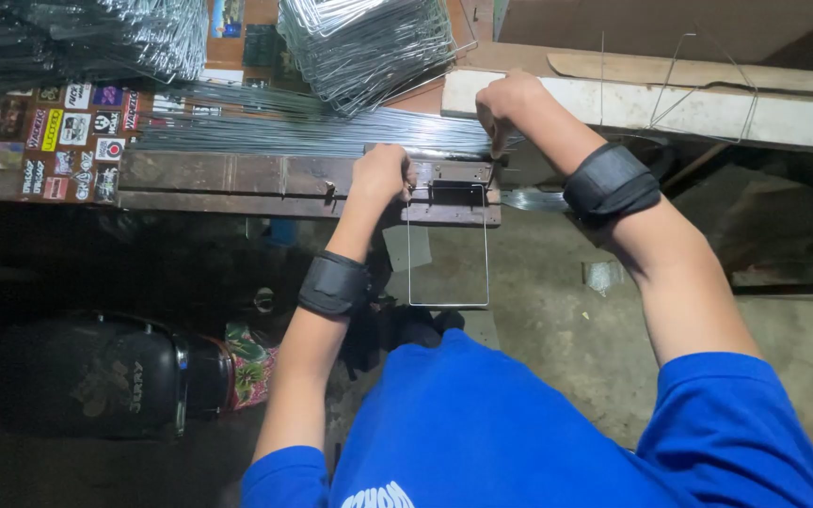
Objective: Bending straight metal wires into rectangular frames using a specialized workbench jig.
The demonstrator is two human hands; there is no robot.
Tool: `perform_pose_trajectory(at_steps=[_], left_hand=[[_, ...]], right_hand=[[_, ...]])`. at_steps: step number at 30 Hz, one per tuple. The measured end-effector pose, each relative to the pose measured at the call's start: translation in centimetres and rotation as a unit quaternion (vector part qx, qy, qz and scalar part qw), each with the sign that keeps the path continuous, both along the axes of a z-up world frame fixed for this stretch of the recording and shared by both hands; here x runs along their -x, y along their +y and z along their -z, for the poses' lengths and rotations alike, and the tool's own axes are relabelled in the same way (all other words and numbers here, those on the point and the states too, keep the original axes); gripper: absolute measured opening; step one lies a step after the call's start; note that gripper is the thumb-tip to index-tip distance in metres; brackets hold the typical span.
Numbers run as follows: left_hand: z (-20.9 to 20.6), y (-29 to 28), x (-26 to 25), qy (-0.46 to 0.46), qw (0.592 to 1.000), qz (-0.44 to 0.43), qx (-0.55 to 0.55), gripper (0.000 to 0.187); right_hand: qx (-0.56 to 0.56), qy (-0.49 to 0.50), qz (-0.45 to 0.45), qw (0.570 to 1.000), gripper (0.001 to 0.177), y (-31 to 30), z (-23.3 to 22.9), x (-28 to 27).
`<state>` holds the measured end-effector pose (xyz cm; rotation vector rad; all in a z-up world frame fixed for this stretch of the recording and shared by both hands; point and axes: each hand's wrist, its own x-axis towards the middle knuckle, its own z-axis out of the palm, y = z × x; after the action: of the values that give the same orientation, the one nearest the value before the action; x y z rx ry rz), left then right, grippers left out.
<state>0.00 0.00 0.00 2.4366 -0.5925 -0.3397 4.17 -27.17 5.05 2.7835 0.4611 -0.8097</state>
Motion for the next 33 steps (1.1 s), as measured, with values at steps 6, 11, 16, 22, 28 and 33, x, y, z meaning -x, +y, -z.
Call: perform_pose_trajectory(at_steps=[6,11,16,22,28,33], left_hand=[[-1.8,0.1,0.4,0.053,0.999,0.002,-0.010,0.023],[-1.9,0.4,0.1,0.087,0.996,0.005,-0.020,0.017],[-3.4,0.6,1.0,0.089,0.996,0.003,-0.002,0.013],[-3.1,0.7,0.8,0.140,0.990,-0.022,0.014,0.015],[-1.8,0.7,-0.7,0.014,0.997,0.045,-0.066,0.025],[-1.9,0.3,-1.0,0.070,0.991,0.060,-0.091,0.026]], right_hand=[[-0.014,0.040,0.037,0.998,0.050,-0.9,1.2,-0.9],[-0.033,0.028,0.047,0.998,0.063,-2.2,3.6,-1.9],[-0.042,-0.003,0.028,0.999,0.065,-2.5,3.1,-0.8],[-0.054,-0.024,0.008,0.998,0.069,-3.8,3.2,0.8],[-0.085,-0.117,0.004,0.989,0.086,-2.8,1.5,4.5],[-0.007,-0.138,0.036,0.990,0.086,-1.5,0.9,6.8]])
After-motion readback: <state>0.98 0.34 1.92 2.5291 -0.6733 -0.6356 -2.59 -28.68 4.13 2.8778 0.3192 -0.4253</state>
